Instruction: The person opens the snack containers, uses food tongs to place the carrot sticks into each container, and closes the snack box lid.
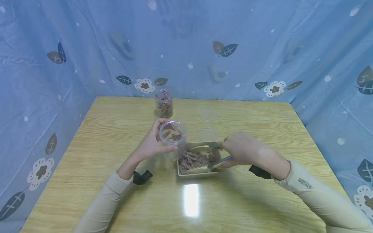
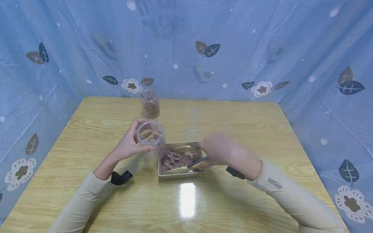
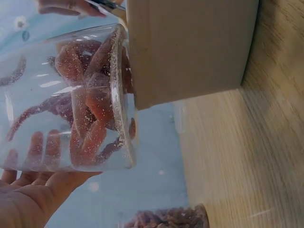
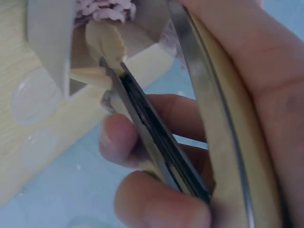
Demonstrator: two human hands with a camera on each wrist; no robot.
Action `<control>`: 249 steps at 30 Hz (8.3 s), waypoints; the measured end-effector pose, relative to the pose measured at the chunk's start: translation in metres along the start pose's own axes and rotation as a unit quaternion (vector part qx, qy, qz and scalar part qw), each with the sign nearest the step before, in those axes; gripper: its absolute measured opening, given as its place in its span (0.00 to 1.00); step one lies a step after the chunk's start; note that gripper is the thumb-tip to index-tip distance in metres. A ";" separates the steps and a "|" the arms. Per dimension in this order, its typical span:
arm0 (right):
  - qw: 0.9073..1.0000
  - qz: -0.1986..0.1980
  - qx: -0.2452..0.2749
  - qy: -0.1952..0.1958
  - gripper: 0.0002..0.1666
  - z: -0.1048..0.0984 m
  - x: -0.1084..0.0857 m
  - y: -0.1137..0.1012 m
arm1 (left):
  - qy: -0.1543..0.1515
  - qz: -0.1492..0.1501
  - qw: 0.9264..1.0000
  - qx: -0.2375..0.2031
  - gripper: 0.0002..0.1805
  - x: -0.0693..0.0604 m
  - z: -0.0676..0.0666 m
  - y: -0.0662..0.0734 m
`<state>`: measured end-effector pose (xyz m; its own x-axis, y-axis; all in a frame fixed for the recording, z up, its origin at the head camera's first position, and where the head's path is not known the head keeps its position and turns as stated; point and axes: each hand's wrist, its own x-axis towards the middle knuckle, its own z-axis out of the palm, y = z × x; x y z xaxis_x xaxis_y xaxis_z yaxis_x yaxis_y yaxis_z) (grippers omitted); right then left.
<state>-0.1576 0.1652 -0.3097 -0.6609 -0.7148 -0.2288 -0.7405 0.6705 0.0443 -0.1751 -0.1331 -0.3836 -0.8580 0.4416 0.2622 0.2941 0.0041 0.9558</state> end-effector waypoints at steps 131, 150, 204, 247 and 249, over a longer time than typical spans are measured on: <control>0.985 0.010 -0.039 0.168 0.25 -0.018 -0.074 0.030 | -0.028 0.048 0.845 0.532 0.51 -0.005 0.041 0.020; 0.987 -0.005 -0.031 0.155 0.22 -0.024 -0.073 0.025 | -0.054 0.036 0.865 0.498 0.51 -0.005 0.038 0.023; 0.974 -0.039 0.014 0.222 0.30 -0.027 -0.056 0.024 | -0.033 0.016 0.907 0.419 0.55 -0.001 0.041 0.028; 0.974 -0.003 0.041 0.222 0.26 -0.031 -0.081 0.031 | 0.026 -0.055 0.950 0.306 0.52 -0.001 0.031 0.033; 0.972 -0.010 0.028 0.232 0.25 -0.030 -0.081 0.032 | 0.027 -0.054 0.950 0.307 0.52 -0.001 0.030 0.033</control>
<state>-0.1310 0.2387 -0.2608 -0.6391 -0.7323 0.2351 -0.7552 0.6554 -0.0117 -0.1515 -0.1062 -0.3567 -0.9131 0.3613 0.1892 0.3781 0.5761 0.7247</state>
